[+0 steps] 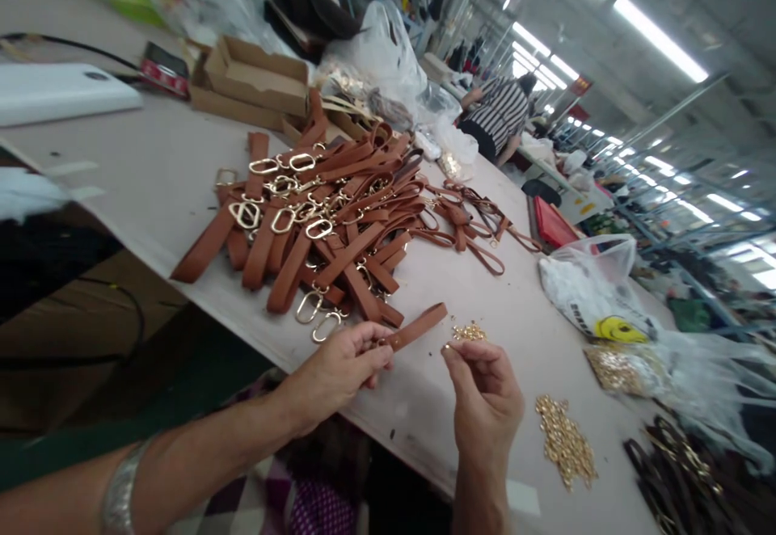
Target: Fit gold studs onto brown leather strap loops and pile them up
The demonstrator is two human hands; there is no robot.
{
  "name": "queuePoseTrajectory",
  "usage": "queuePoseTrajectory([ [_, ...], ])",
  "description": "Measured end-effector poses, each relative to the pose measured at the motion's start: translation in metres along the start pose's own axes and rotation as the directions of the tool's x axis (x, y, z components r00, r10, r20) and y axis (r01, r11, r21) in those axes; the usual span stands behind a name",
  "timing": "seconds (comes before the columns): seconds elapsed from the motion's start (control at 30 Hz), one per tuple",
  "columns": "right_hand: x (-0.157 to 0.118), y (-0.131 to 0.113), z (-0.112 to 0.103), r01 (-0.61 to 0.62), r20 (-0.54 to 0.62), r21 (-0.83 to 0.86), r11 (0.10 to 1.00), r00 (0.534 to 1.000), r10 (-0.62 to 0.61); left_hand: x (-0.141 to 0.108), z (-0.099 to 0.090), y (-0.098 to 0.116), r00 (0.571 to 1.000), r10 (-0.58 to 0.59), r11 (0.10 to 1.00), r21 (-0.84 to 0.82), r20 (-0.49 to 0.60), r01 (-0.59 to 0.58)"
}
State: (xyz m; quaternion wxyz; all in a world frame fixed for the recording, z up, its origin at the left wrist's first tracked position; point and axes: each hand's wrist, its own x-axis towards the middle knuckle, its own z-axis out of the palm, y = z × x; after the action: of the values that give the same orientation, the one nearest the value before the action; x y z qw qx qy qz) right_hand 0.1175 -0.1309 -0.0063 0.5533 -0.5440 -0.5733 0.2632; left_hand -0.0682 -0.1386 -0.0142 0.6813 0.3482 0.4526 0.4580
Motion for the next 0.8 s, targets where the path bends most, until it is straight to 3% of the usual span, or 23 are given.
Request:
queuePoseTrajectory([
  [0.17, -0.023, -0.013, 0.019, 0.184, 0.149, -0.120, 0.976, 0.975, -0.165, -0.003, 0.002, -0.006, 0.989, 0.144, 0.982, 0.125, 0.010, -0.144],
  [0.37, -0.026, -0.019, 0.022, 0.340, 0.187, -0.195, 0.920, 0.934, -0.305, -0.016, 0.004, -0.002, 0.976, 0.211, 0.943, 0.255, 0.045, -0.215],
  [0.5, -0.031, -0.023, 0.020, 0.395, 0.216, -0.258, 0.881, 0.913, -0.346, -0.022, 0.004, 0.001, 0.943, 0.328, 0.882, 0.338, 0.054, -0.327],
  [0.7, -0.038, -0.026, 0.023, 0.380, 0.160, -0.275, 0.883, 0.924, -0.348, -0.024, -0.002, -0.001, 0.882, 0.454, 0.772, 0.438, 0.125, -0.460],
  [0.8, -0.039, -0.026, 0.027, 0.245, 0.070, -0.220, 0.944, 0.969, -0.235, -0.023, -0.003, -0.002, 0.860, 0.493, 0.750, 0.437, 0.131, -0.496],
])
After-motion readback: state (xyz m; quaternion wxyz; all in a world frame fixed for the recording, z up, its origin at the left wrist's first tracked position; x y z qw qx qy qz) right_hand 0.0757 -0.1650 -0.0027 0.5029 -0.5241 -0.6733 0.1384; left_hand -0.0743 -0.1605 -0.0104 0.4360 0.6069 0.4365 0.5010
